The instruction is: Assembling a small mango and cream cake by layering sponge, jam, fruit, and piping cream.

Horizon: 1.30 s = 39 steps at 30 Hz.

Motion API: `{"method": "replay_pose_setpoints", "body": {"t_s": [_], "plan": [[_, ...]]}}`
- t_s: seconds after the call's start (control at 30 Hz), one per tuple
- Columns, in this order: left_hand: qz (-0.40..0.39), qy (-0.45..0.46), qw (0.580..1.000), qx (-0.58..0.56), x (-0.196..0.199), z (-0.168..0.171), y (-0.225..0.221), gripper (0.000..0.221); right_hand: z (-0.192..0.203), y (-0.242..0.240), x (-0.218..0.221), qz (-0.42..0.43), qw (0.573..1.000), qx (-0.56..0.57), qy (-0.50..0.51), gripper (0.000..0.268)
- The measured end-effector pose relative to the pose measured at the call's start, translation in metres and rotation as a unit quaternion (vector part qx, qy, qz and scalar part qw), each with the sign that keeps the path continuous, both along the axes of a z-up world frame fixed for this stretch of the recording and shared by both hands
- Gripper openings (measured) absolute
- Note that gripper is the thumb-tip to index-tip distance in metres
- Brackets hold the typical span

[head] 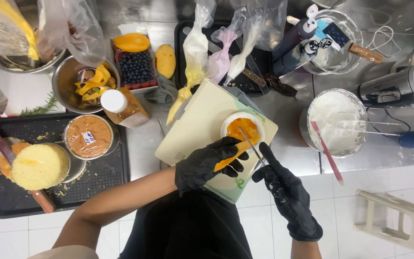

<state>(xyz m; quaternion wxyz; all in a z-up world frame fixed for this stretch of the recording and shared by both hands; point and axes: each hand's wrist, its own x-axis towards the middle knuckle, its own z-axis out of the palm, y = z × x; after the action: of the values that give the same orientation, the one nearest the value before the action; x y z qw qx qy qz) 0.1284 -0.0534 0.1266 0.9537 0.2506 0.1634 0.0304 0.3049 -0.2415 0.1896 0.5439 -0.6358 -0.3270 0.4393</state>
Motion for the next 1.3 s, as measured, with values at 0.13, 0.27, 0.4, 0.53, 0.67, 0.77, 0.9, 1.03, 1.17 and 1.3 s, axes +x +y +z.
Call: {"method": "replay_pose_setpoints", "body": {"t_s": [0.13,0.27,0.4,0.53,0.67,0.77,0.9,1.03,1.17,1.3], "plan": [[0.003,0.005,0.997,0.082,0.012,-0.004,-0.002,0.052,-0.013,-0.003,0.019,0.048,0.997,0.039,-0.036,0.053],[0.006,0.022,0.998,0.057,0.017,0.011,0.001,0.05,0.003,0.005,0.027,0.091,0.985,0.018,-0.147,0.053],[0.024,0.062,0.993,0.099,0.021,0.012,-0.004,0.05,0.005,0.006,0.036,0.114,0.981,-0.018,-0.156,0.056],[0.04,0.051,0.994,0.084,0.017,0.002,-0.01,0.049,-0.004,0.007,0.048,0.122,0.983,-0.033,-0.13,0.059],[0.021,0.038,0.996,0.08,0.018,0.004,-0.008,0.048,-0.011,0.012,0.052,0.143,0.977,-0.016,-0.158,0.058],[0.004,0.039,0.997,0.072,0.022,0.005,-0.009,0.047,-0.025,0.015,0.054,0.148,0.979,-0.014,-0.139,0.059],[0.02,0.042,0.996,0.072,0.022,-0.008,-0.015,0.046,-0.031,0.029,0.048,0.125,0.991,-0.014,-0.049,0.061],[0.033,0.059,0.993,0.096,0.023,0.013,-0.007,0.047,-0.057,0.027,0.053,0.104,0.995,-0.006,0.011,0.062],[0.035,0.108,0.984,0.136,0.021,0.019,-0.002,0.053,-0.054,0.039,0.052,0.119,0.99,0.052,0.062,0.064],[0.065,0.108,0.985,0.116,0.021,0.022,0.001,0.057,-0.035,0.041,0.049,0.084,0.987,-0.024,0.136,0.073]]}}
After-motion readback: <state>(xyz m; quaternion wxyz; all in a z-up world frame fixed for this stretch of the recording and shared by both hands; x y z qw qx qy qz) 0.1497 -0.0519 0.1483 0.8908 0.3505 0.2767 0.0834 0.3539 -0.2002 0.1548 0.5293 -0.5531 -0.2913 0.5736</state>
